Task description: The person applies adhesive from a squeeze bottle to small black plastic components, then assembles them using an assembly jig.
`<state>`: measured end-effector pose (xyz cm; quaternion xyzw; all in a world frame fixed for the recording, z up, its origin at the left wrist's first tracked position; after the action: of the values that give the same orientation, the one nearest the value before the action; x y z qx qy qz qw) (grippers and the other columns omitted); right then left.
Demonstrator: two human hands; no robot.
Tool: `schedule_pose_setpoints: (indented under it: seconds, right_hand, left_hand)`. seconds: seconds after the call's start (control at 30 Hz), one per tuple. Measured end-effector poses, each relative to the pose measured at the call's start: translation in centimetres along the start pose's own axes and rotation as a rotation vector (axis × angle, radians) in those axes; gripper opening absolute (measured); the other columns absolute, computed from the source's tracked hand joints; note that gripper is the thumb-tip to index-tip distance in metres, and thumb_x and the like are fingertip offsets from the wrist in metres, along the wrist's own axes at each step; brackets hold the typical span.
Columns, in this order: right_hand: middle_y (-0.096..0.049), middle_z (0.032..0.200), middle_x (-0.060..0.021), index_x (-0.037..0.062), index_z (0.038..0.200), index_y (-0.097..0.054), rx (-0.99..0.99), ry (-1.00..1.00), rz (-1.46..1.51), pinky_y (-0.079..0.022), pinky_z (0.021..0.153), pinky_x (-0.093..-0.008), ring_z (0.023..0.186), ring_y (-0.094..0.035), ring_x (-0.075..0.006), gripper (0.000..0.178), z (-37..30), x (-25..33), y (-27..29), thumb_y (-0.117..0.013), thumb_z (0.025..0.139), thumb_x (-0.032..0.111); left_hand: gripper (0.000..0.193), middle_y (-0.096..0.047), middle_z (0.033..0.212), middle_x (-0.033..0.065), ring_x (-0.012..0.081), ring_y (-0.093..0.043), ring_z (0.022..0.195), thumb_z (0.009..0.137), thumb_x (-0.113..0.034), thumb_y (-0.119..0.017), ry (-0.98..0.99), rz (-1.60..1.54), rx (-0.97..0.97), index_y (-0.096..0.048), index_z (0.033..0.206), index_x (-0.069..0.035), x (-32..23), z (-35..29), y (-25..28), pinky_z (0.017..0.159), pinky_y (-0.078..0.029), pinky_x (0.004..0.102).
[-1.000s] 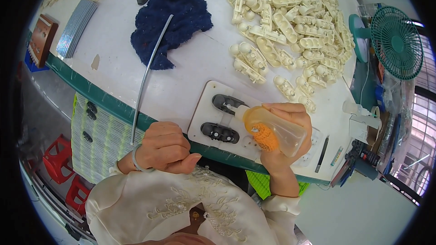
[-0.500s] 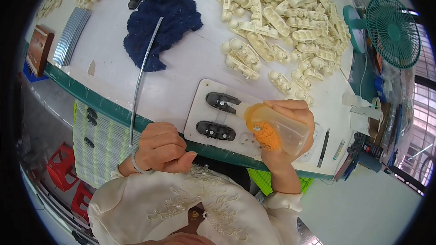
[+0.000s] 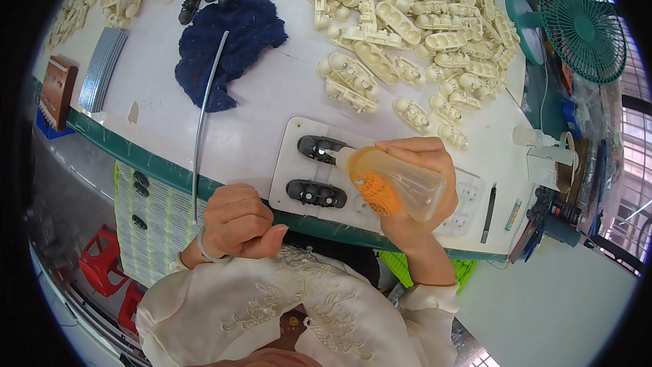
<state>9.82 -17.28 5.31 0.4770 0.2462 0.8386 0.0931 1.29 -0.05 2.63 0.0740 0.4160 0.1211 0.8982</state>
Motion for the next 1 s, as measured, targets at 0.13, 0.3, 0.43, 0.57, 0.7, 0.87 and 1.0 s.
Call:
schedule_pose_setpoints:
  seconds: [0.13, 0.3, 0.43, 0.57, 0.7, 0.87, 1.0]
  right_hand:
    - [-0.053, 0.091, -0.0164, -0.0044, 0.094, -0.049, 0.033, 0.032, -0.039, -0.051, 0.045, -0.0218, 0.072, -0.056, -0.0171, 0.018, 0.3, 0.3, 0.3, -0.056, 0.082, 0.008]
    - [-0.051, 0.092, -0.0179, -0.0032, 0.095, -0.048, -0.063, -0.004, 0.065, -0.053, 0.048, -0.0248, 0.075, -0.055, -0.0196, 0.024, -1.7, 0.5, 2.1, -0.060, 0.080, 0.011]
    - [-0.051, 0.091, -0.0182, -0.0011, 0.096, -0.047, -0.091, 0.002, -0.003, -0.053, 0.056, -0.0269, 0.079, -0.055, -0.0208, 0.031, -2.8, 0.2, 2.6, -0.066, 0.078, 0.015]
    - [-0.054, 0.089, -0.0159, 0.0007, 0.095, -0.050, -0.045, 0.158, -0.206, -0.049, 0.066, -0.0283, 0.078, -0.055, -0.0210, 0.033, -3.0, 1.6, 2.2, -0.068, 0.077, 0.021]
    - [-0.055, 0.088, -0.0155, 0.0003, 0.094, -0.051, -0.071, 0.087, -0.139, -0.048, 0.067, -0.0281, 0.078, -0.055, -0.0210, 0.037, -3.3, 0.8, 2.3, -0.071, 0.075, 0.025]
    - [-0.056, 0.087, -0.0149, -0.0003, 0.094, -0.052, -0.070, 0.091, -0.101, -0.048, 0.067, -0.0281, 0.077, -0.055, -0.0212, 0.036, -3.2, 0.7, 2.2, -0.071, 0.075, 0.024]
    - [-0.056, 0.085, -0.0138, -0.0011, 0.091, -0.054, -0.064, 0.188, -0.241, -0.048, 0.066, -0.0281, 0.076, -0.055, -0.0215, 0.034, -3.1, 1.4, 2.5, -0.069, 0.076, 0.026]
  left_hand:
    - [0.031, -0.043, 0.048, 0.0018, 0.0152, -0.042, 0.039, 0.061, -0.002, -0.069, -0.002, -0.004, 0.013, -0.041, 0.049, -0.008, 0.0, 0.0, 0.0, 0.035, -0.029, 0.0235]
    - [0.031, -0.044, 0.049, 0.0023, 0.0154, -0.042, 0.039, 0.062, -0.002, -0.069, 0.007, 0.010, 0.010, -0.041, 0.049, -0.007, 0.1, -0.2, 0.1, 0.036, -0.031, 0.0238]
    - [0.020, -0.051, 0.056, 0.0036, 0.0173, -0.044, 0.044, 0.065, 0.001, -0.065, 0.022, 0.003, 0.035, -0.047, 0.057, -0.005, 0.0, -0.2, 0.2, 0.040, -0.034, 0.0270]
    - [0.019, -0.052, 0.058, 0.0041, 0.0173, -0.045, 0.046, 0.065, 0.001, -0.065, 0.040, 0.031, 0.038, -0.048, 0.058, -0.005, 0.0, -0.3, 0.2, 0.041, -0.035, 0.0268]
    - [0.018, -0.053, 0.060, 0.0051, 0.0180, -0.046, 0.049, 0.065, 0.001, -0.065, 0.046, 0.050, 0.028, -0.048, 0.058, -0.004, 0.0, -0.3, 0.2, 0.043, -0.036, 0.0268]
    - [0.024, -0.051, 0.058, 0.0034, 0.0166, -0.045, 0.047, 0.062, -0.001, -0.068, 0.040, 0.072, -0.003, -0.046, 0.053, -0.006, 0.0, 0.0, 0.2, 0.041, -0.035, 0.0251]
    - [0.023, -0.051, 0.059, 0.0034, 0.0167, -0.046, 0.047, 0.062, -0.001, -0.068, 0.041, 0.074, 0.001, -0.047, 0.054, -0.006, 0.1, 0.0, 0.3, 0.041, -0.035, 0.0254]
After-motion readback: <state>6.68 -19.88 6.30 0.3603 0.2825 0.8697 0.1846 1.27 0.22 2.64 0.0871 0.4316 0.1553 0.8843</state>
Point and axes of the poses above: each hand's wrist, its own z-axis towards the middle knuckle, its own y-axis out of the back of the hand, x = y × z, the point moved 8 cm from there along z, towards the middle knuckle
